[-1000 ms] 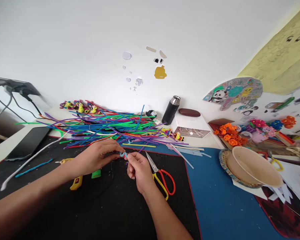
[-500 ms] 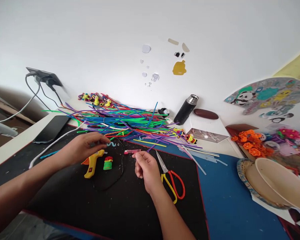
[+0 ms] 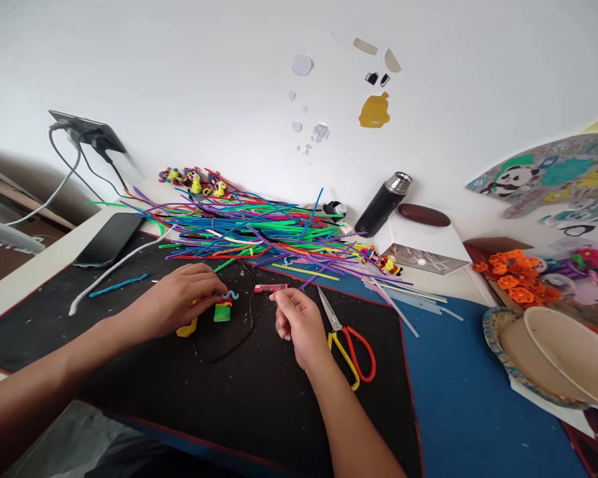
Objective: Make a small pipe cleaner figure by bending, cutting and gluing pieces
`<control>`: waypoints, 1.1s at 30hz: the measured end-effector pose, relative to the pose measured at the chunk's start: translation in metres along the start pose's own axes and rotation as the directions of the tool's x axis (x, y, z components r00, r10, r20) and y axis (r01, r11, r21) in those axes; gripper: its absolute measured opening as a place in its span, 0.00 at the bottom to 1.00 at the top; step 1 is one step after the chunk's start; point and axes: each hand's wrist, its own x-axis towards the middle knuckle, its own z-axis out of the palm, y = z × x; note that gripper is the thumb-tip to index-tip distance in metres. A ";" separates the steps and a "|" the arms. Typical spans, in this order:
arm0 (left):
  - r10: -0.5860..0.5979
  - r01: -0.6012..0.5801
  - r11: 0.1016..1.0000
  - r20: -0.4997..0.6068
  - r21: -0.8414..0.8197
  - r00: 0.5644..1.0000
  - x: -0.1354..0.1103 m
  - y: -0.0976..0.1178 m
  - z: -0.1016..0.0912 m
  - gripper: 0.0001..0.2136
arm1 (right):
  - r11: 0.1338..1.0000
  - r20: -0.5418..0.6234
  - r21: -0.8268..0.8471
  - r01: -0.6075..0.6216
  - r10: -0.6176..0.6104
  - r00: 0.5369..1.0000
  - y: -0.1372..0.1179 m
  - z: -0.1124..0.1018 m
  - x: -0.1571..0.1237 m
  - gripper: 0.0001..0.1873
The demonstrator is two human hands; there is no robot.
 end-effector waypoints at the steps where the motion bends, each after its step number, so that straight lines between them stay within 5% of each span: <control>1: 0.007 -0.007 1.000 0.004 0.001 1.000 0.000 0.000 0.000 0.10 | 1.000 0.000 0.000 0.001 -0.001 1.000 0.000 0.000 0.000 0.21; 12: 0.026 -0.031 0.998 0.084 0.058 0.996 -0.005 -0.003 0.004 0.10 | 1.000 0.002 -0.010 -0.012 0.012 1.000 -0.003 0.001 -0.001 0.21; 33: 0.015 -0.015 1.000 0.057 -0.003 0.998 -0.005 -0.003 -0.001 0.09 | 0.999 -0.013 -0.016 -0.032 0.031 0.999 0.000 0.001 -0.001 0.20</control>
